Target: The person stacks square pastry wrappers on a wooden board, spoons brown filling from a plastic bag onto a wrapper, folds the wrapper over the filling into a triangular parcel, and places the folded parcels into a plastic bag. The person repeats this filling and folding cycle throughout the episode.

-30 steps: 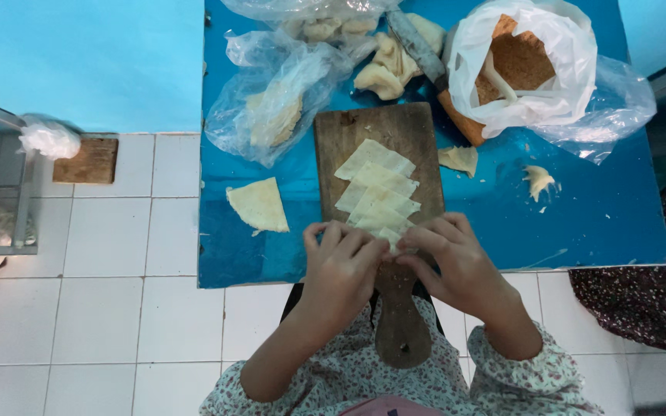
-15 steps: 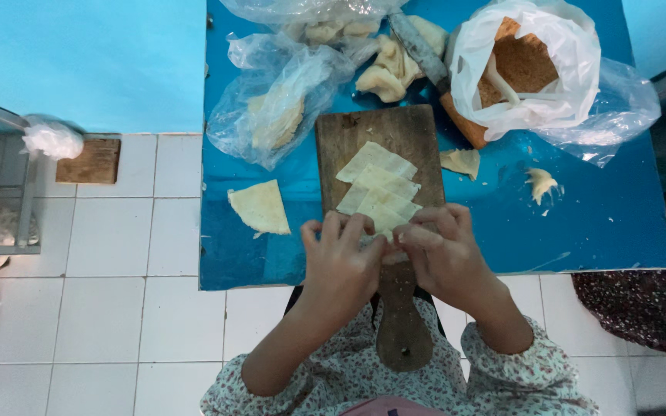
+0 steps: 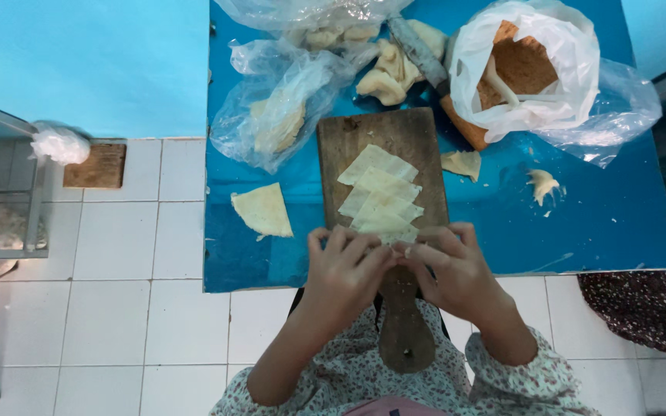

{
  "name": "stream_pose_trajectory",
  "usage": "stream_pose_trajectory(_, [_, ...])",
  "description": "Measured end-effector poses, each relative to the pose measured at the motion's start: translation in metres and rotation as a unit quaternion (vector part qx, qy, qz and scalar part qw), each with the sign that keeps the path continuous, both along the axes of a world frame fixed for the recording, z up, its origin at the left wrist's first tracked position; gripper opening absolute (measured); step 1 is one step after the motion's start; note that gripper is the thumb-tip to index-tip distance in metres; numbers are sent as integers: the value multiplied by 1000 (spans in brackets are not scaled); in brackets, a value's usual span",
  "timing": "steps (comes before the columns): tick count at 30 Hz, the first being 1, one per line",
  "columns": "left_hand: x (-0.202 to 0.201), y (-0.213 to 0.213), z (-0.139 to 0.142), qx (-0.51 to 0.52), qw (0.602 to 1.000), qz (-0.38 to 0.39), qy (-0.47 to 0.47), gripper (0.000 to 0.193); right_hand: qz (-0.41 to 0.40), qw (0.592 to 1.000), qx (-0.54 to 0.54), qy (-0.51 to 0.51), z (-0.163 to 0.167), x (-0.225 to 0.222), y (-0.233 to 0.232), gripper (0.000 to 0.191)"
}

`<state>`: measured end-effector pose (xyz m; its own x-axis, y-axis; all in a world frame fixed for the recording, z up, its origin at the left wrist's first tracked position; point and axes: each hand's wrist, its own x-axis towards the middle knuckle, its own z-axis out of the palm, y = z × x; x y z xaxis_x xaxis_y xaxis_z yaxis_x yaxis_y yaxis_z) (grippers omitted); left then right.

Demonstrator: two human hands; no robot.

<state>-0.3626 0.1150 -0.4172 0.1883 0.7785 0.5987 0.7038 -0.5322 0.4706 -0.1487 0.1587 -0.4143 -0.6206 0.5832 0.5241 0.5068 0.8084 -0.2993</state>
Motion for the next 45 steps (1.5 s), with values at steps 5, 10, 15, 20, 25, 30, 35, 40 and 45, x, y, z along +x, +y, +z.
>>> stream_pose_trajectory(5, [-4,-2,-3,15,999,6,32,19,-28,999,-23,-21,2,-4,-4,39])
stream_pose_trajectory(10, [-4,8,-6,29,998,23,42,24,-31,994,-52,90,3,-15,8,40])
stream_pose_trajectory(15, [-9,13,-6,88,991,-12,105,34,-152,980,-60,111,-3,-2,0,47])
stream_pose_trajectory(20, [-6,11,-14,82,992,-16,98,24,-127,968,-61,207,-21,27,-8,71])
stream_pose_trajectory(25, [1,13,-10,88,981,12,175,18,-172,969,-20,178,-29,52,-15,73])
stream_pose_trajectory(30, [4,21,14,59,973,-30,222,17,-196,963,-11,185,-25,71,-10,72])
stream_pose_trajectory(35, [-11,48,69,245,947,62,197,35,-230,957,6,177,3,79,4,59])
stream_pose_trajectory(40, [-62,111,142,249,888,245,300,38,-249,960,19,123,49,49,34,53])
stream_pose_trajectory(45, [-71,110,142,271,912,229,204,37,-233,967,-45,96,68,-4,58,61])
